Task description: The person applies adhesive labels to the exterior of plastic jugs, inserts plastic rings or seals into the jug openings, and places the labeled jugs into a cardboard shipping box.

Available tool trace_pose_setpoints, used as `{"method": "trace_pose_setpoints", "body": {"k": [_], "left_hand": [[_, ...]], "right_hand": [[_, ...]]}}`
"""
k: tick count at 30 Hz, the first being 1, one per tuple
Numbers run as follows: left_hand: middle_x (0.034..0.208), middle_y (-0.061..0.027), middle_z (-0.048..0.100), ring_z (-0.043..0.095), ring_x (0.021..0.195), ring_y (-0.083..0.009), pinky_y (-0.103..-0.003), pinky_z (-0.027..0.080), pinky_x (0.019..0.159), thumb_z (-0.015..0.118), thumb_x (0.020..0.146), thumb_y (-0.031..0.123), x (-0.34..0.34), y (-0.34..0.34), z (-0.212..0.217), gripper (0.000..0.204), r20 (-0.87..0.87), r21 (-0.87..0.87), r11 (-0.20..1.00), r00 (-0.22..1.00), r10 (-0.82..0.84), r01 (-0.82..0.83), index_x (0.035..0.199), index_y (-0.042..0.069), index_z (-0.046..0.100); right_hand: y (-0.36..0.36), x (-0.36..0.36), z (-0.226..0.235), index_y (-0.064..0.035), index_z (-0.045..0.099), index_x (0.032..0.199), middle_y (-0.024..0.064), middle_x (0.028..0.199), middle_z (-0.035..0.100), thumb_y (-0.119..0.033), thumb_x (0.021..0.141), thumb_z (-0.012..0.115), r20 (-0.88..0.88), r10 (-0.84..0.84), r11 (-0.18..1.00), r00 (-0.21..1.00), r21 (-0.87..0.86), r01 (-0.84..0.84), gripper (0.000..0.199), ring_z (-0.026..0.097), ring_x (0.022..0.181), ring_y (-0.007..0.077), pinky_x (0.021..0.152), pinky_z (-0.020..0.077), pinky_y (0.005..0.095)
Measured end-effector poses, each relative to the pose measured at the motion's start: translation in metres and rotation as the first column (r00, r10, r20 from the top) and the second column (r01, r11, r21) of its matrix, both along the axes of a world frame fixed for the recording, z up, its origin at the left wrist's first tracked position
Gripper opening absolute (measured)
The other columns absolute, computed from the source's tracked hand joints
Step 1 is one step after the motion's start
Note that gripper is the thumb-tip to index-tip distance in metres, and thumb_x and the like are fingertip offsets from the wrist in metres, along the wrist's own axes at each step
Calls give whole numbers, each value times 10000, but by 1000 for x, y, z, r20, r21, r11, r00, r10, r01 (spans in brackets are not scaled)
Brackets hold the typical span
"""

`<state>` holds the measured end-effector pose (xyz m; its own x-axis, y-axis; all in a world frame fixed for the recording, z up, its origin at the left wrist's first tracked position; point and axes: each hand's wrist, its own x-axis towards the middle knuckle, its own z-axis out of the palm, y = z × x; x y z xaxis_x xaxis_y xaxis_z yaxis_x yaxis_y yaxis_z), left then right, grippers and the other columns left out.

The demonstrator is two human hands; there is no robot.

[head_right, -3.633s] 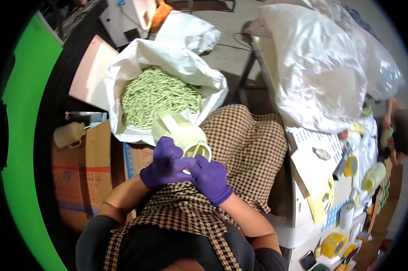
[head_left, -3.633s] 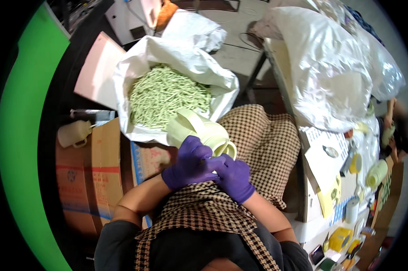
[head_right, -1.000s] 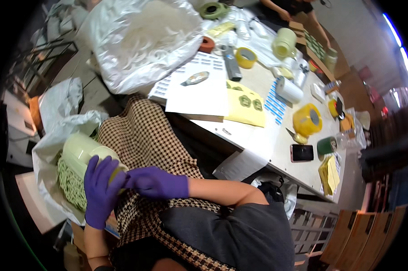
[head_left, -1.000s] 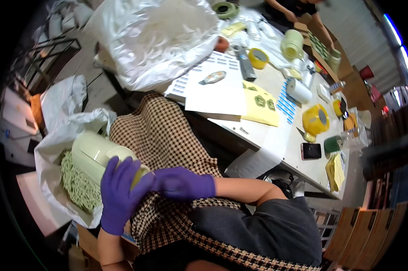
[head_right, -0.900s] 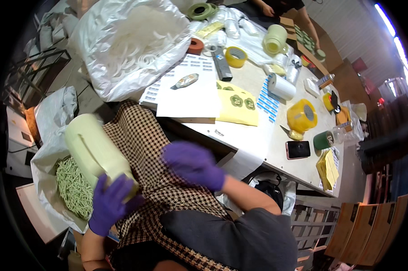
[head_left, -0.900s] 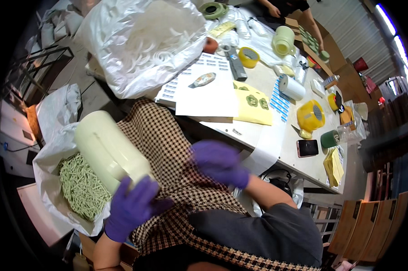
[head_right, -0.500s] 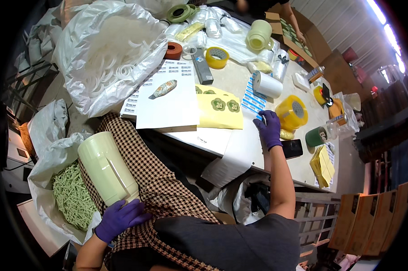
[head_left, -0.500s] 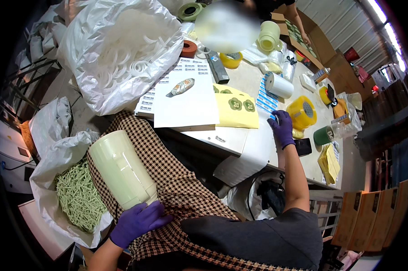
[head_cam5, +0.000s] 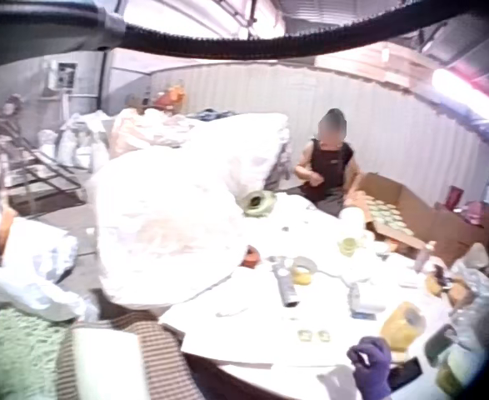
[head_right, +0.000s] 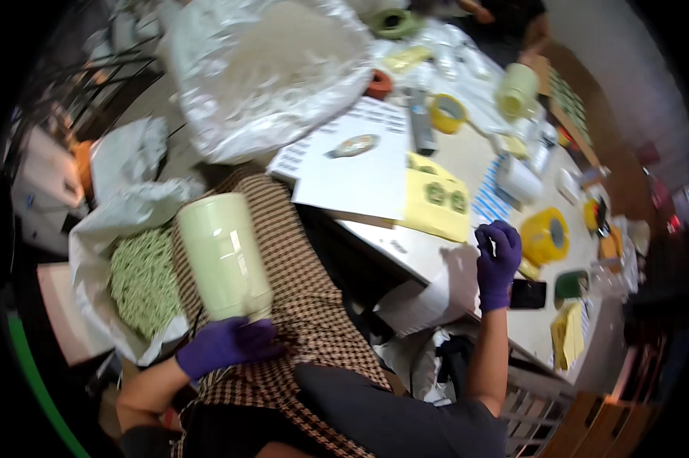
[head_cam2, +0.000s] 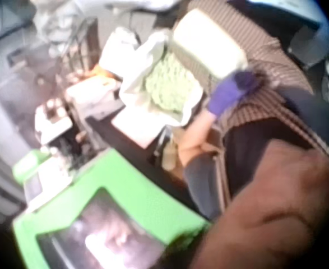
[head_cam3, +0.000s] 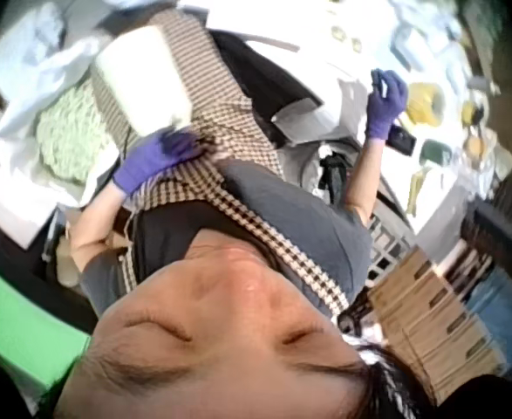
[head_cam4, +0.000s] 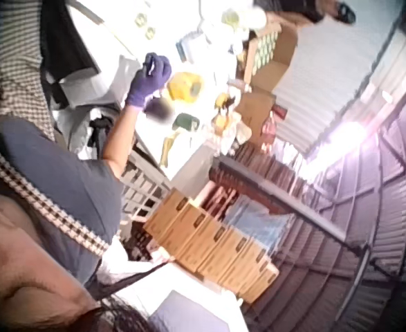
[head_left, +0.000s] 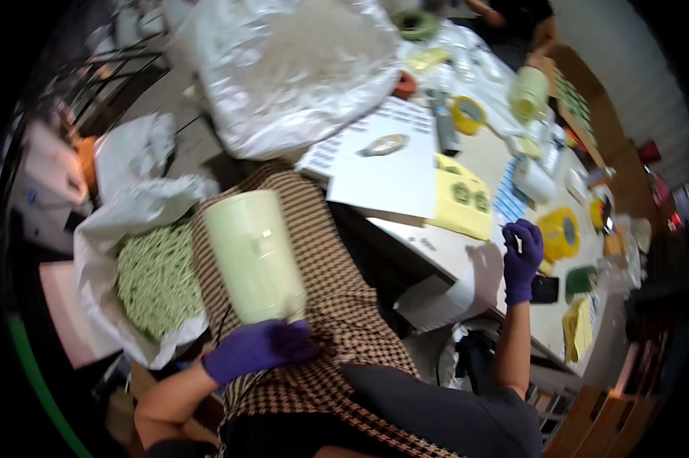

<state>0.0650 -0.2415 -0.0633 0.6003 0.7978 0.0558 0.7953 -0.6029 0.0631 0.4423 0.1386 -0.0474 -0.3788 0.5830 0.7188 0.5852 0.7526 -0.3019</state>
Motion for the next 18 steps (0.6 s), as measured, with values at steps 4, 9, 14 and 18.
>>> {"method": "trace_pose_setpoints", "body": {"k": [4,9,14,18], "left_hand": [[1455,-51,523,501,1371,-201,-355,411,1132,514,966,137,6,-6,-28,656,-458,431,894,884,99,123,1575,300,333],[1233,-17,620,549,1226,-185,-314,422,1049,545,970,169,12,-4,-45,486,-103,406,914,993,61,-14,1445,268,519],[1237,-20,652,597,1222,-186,-292,446,1095,613,950,139,7,-2,-36,323,153,238,970,988,8,-44,1270,112,637],[1255,-70,661,598,1265,-208,-323,451,1143,645,905,93,8,-5,-33,312,37,315,948,999,32,-42,1205,8,639]], "right_hand": [[-57,-123,26,-4,724,969,87,946,674,125,849,681,-389,357,705,849,-484,-518,182,621,754,125,621,488,235],[-94,-273,53,35,717,1002,97,861,711,-127,943,670,-348,722,277,598,-647,-710,179,651,786,144,740,521,296],[-108,-348,51,4,723,990,92,837,711,-189,965,659,-287,768,161,573,-780,-605,205,641,759,146,733,519,310],[-106,-353,42,-6,724,974,101,829,712,-216,967,660,-204,802,192,561,-802,-566,219,646,750,166,735,521,322]]}}
